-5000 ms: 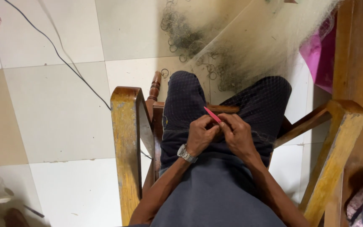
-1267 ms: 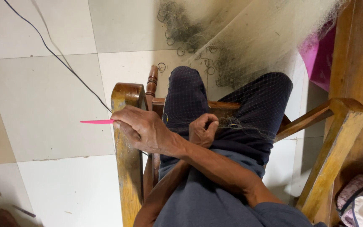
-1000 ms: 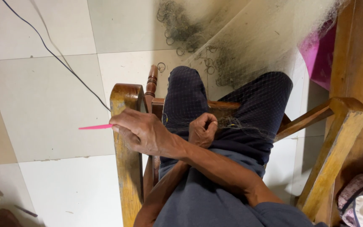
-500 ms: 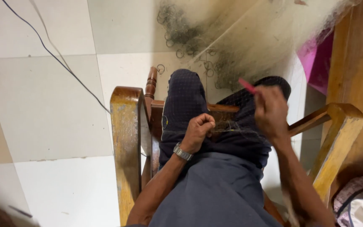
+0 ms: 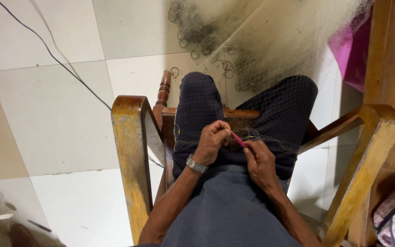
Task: Weaving or repairing a fishing net using a netting needle and thread
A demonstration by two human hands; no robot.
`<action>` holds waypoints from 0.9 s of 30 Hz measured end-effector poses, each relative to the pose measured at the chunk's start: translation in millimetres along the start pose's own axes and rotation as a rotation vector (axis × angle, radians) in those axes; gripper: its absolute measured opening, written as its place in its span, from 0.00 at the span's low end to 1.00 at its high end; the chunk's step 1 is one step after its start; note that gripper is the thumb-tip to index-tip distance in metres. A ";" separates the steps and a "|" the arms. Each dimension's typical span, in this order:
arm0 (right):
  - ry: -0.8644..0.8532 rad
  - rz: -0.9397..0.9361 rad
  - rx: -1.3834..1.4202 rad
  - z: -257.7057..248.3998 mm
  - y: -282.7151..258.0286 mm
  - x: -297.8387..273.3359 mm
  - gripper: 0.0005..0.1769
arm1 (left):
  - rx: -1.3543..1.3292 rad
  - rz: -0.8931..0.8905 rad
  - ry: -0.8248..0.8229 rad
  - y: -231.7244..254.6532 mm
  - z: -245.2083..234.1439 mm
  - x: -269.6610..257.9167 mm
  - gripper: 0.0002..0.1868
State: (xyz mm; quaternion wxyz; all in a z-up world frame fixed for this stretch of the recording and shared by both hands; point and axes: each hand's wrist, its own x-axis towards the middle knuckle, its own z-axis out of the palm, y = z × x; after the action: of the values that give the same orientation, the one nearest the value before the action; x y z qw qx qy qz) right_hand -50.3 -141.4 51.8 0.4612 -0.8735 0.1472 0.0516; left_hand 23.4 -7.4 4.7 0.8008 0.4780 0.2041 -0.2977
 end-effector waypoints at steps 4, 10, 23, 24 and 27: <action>0.007 0.013 0.008 1.8 -2.1 -1.2 0.06 | 0.014 0.024 -0.014 1.6 1.5 -3.4 0.01; 0.003 0.008 0.040 10.5 -12.1 5.6 0.08 | 0.110 0.136 -0.038 1.5 7.1 -5.9 0.01; 0.070 0.203 0.219 18.8 -17.4 44.1 0.06 | 0.511 0.422 -0.057 -11.7 7.2 -7.8 0.05; 0.049 0.233 0.227 16.4 -17.1 46.2 0.06 | 0.527 0.437 -0.075 -9.7 7.2 -8.3 0.05; 0.025 0.251 0.157 2.1 -27.5 49.5 0.05 | 0.561 0.473 -0.081 -11.9 7.0 -4.5 0.04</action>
State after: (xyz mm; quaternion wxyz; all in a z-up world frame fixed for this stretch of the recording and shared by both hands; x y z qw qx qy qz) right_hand 5.2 -135.5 61.1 0.5161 -0.8101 0.2647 0.0861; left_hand 12.4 -16.7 3.1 0.6927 0.7007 -0.0332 -0.1675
